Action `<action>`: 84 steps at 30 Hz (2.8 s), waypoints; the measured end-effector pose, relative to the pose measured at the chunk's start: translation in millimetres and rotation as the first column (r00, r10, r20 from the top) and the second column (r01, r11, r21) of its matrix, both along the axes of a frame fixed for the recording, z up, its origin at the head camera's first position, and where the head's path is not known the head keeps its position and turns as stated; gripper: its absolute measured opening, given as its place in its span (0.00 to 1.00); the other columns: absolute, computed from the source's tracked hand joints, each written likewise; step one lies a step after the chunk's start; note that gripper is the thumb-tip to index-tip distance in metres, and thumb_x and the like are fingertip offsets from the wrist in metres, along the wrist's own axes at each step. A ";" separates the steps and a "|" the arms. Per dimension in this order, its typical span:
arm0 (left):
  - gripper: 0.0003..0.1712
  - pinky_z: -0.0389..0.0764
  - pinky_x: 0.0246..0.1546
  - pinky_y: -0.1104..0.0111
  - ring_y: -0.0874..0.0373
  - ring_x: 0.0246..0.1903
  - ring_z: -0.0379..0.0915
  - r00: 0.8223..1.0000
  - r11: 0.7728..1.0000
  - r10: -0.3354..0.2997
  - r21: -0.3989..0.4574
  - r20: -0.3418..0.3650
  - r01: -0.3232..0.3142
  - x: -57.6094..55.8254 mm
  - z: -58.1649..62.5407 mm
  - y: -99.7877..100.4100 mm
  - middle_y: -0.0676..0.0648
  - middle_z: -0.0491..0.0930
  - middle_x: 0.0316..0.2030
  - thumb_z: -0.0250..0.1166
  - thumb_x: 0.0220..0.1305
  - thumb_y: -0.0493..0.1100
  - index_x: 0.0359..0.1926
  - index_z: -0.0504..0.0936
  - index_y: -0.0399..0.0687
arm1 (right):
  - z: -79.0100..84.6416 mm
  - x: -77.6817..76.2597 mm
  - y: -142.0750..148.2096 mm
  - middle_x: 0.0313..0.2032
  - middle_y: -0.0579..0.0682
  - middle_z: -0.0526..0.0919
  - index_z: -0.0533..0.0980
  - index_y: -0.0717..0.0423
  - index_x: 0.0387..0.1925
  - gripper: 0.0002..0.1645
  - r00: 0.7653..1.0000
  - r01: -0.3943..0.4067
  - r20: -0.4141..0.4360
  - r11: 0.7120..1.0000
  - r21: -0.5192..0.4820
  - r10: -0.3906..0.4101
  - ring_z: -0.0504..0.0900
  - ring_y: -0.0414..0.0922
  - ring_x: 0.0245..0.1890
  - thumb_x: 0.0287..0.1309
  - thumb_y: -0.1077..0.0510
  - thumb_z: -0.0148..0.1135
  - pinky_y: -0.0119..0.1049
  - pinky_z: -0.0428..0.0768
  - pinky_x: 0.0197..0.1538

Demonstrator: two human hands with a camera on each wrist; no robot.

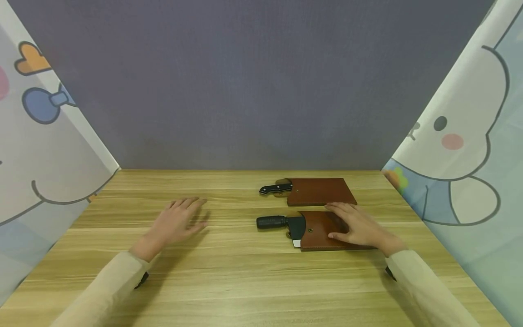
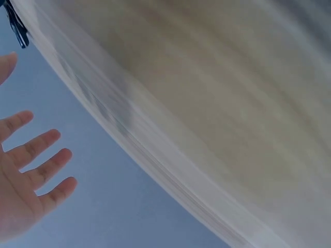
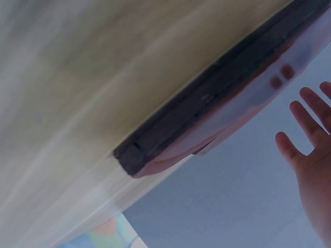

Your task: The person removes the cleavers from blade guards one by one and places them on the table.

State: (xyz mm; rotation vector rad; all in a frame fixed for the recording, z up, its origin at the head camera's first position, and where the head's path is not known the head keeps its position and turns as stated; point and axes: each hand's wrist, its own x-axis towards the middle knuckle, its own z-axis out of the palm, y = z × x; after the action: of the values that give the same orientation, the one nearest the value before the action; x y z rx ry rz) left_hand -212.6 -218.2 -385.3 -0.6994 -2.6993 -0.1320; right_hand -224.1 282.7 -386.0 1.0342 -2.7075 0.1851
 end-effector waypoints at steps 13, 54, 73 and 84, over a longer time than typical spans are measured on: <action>0.36 0.72 0.49 0.44 0.42 0.52 0.71 0.996 0.996 -0.088 -0.011 0.023 0.089 2.9 2.0 30.3 0.41 0.73 0.54 0.63 0.55 0.59 0.61 0.69 0.48 | -0.7 5.6 -10.6 0.59 0.55 0.70 0.64 0.57 0.61 0.48 0.998 0.002 0.064 1.000 -0.002 -0.002 0.68 0.54 0.59 0.45 0.34 0.64 0.58 0.66 0.58; 0.30 0.73 0.53 0.53 0.48 0.52 0.72 0.957 0.951 -0.275 -0.118 0.091 0.285 -1.0 1.0 126.2 0.45 0.75 0.52 0.59 0.59 0.58 0.59 0.70 0.49 | -4.0 4.6 -25.9 0.67 0.59 0.55 0.52 0.55 0.69 0.63 0.960 -0.025 0.281 1.000 0.015 0.020 0.58 0.60 0.65 0.37 0.28 0.64 0.66 0.58 0.57; 0.33 0.76 0.50 0.57 0.52 0.50 0.74 0.958 0.939 -0.270 -0.194 0.100 0.285 -19.5 6.3 160.9 0.48 0.75 0.53 0.58 0.59 0.61 0.61 0.68 0.51 | -4.0 1.7 -26.6 0.68 0.60 0.54 0.52 0.54 0.69 0.64 0.951 -0.007 0.309 0.999 0.043 -0.006 0.57 0.61 0.65 0.36 0.26 0.63 0.67 0.57 0.58; 0.32 0.74 0.53 0.57 0.53 0.51 0.74 0.951 0.923 -0.267 -0.244 0.156 0.299 -24.7 1.2 177.2 0.49 0.75 0.53 0.58 0.59 0.61 0.59 0.69 0.53 | -2.4 2.3 -28.0 0.67 0.59 0.55 0.52 0.52 0.69 0.64 0.948 0.010 0.317 0.998 0.062 -0.030 0.57 0.61 0.65 0.36 0.25 0.62 0.67 0.57 0.58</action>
State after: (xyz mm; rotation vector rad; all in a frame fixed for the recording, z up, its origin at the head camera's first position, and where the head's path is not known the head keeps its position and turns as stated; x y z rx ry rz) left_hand -237.2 -41.0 -384.1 -1.1992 -2.7408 0.1243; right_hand -221.7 254.8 -388.5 1.0745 -3.0278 0.2930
